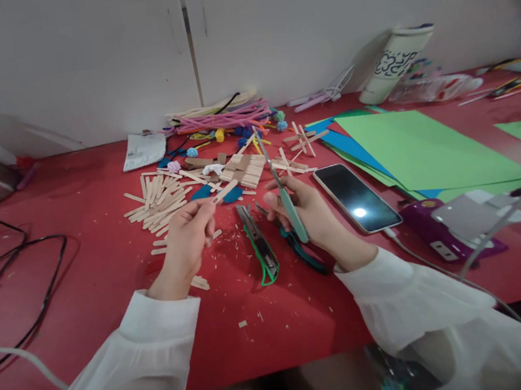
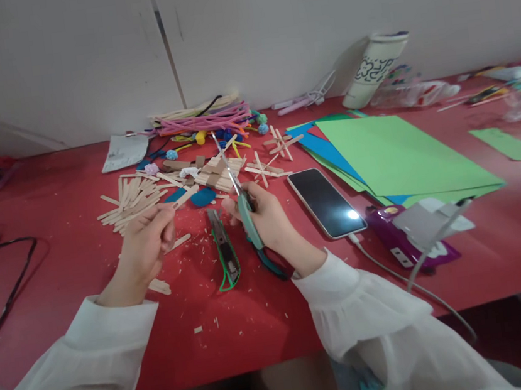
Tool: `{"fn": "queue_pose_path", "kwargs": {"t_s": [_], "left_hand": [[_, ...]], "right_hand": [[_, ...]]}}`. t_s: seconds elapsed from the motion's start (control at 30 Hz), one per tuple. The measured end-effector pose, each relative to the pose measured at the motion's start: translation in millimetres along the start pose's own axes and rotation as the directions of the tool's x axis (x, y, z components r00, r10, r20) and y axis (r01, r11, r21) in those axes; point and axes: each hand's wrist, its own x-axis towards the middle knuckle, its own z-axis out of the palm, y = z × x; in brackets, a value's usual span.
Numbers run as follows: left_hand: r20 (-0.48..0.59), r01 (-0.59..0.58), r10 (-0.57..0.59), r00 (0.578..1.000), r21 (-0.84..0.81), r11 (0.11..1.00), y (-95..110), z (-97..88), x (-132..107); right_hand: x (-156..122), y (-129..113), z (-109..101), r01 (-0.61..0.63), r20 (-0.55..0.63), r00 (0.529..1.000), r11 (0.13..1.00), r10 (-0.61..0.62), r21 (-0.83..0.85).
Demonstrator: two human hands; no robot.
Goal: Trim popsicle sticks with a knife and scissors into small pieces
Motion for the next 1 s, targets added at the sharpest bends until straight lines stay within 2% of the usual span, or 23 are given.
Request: {"fn": "queue_pose_path", "kwargs": {"t_s": [0.07,0.17,0.33,0.63,0.9,1.0], "left_hand": [[0.066,0.026,-0.03,0.997,0.059,0.998,-2.4,2.2,-2.4],[0.147,0.037,-0.063,0.987,0.17,0.985,-4.2,6.2,-6.9],[0.174,0.055,-0.109,0.979,0.292,0.955,-0.8,11.3,-12.7],[0.086,-0.012,-0.007,0.996,0.213,0.977,-4.0,8.3,-7.4],[0.122,0.034,-0.076,0.99,0.313,0.949,-1.2,11.4,-9.9],[0.143,0.005,-0.057,0.988,0.344,0.939,-2.2,10.6,-10.6]], "right_hand": [[-1.3,-4.3,2.7,-0.048,0.06,0.998,0.958,0.033,0.284],[-5.1,-9.5,7.1,-0.095,0.085,0.994,0.909,0.066,0.407],[-8.7,-8.5,10.2,-0.044,0.066,0.998,0.906,0.017,0.421],[-7.5,-6.4,6.8,0.036,-0.068,0.998,0.923,-0.01,0.384],[-9.3,-3.8,10.1,0.092,-0.034,0.996,0.95,-0.085,0.298],[-10.9,-3.4,11.4,0.112,-0.021,0.994,0.961,-0.111,0.253]]}}
